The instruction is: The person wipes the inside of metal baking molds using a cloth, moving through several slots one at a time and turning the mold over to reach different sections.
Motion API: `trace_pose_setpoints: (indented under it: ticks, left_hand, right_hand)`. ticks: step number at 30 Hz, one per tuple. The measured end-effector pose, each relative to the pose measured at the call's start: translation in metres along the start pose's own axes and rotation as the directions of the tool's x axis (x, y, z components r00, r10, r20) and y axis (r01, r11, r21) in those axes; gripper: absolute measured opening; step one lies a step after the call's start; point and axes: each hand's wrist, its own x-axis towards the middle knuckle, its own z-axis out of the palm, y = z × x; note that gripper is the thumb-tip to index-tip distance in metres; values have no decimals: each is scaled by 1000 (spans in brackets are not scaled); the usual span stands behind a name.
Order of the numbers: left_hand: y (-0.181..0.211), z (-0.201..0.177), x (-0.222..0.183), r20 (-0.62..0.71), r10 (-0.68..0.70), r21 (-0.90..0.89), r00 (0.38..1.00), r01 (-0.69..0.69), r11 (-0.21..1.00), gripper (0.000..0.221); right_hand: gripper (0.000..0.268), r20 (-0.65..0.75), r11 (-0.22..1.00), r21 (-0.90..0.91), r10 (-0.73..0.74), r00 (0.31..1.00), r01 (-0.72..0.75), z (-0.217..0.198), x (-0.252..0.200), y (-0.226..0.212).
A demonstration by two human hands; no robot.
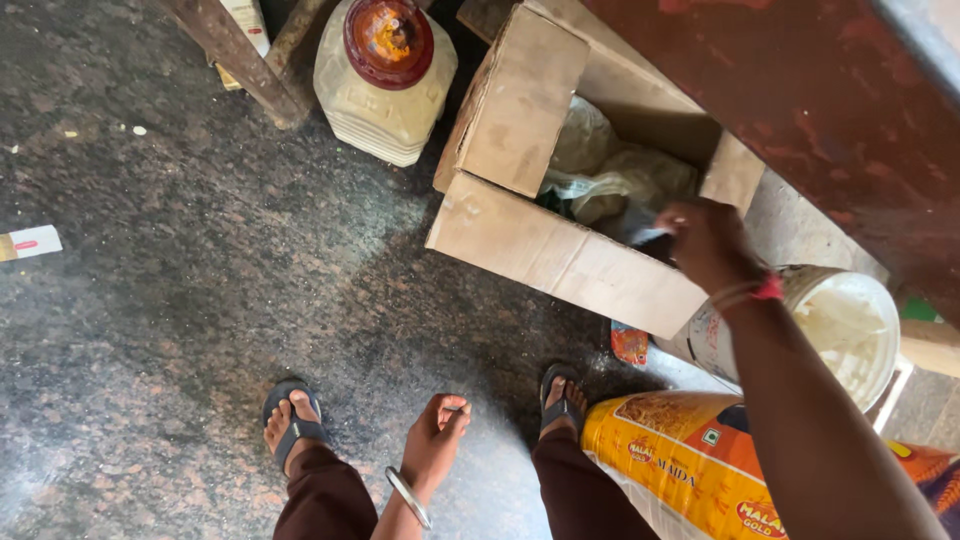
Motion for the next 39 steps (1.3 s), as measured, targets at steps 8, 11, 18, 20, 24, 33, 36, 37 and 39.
trace_pose_setpoints:
  ticks: [8, 11, 18, 20, 24, 33, 36, 37, 39]
  left_hand:
    - [3, 0, -2, 45, -80, 104, 996, 75, 992, 35]
    - [4, -1, -1, 17, -50, 31, 999, 49, 998, 36]
    - [-3, -1, -1, -1, -39, 67, 999, 39, 997, 37]
    - [-6, 0, 1, -19, -10, -13, 1000, 10, 1000, 35]
    - [-6, 6, 1, 43, -16, 41, 999, 14, 999, 36]
    - [0, 0, 2, 28, -53, 33, 998, 53, 998, 37]
    - [7, 2, 1, 24, -51, 17, 998, 50, 999, 38]
    - [10, 1, 0, 29, -66, 41, 997, 64, 997, 38]
    - [17, 0, -2, 40, -74, 85, 996, 70, 994, 39]
  right_hand:
    - [29, 448, 963, -265, 172, 877, -53, -30, 24, -14]
    - [25, 205, 983, -184, 60, 977, -21, 4, 66, -12]
    - [36, 517, 848, 419, 72, 853, -325, 171, 103, 85]
    - [29, 664, 886, 262, 121, 738, -381, 167, 90, 104]
    - [35, 805, 989, -147, 129, 580, -15, 137, 74, 76]
    - [28, 585, 997, -39, 71, 808, -60, 149, 94, 83]
    - [31, 356, 728, 440, 397, 846, -526, 161, 115, 87]
    - [30, 390, 948, 98, 242, 888, -302, 169, 121, 84]
    - [28, 592, 791, -495, 5, 806, 359, 181, 143, 78]
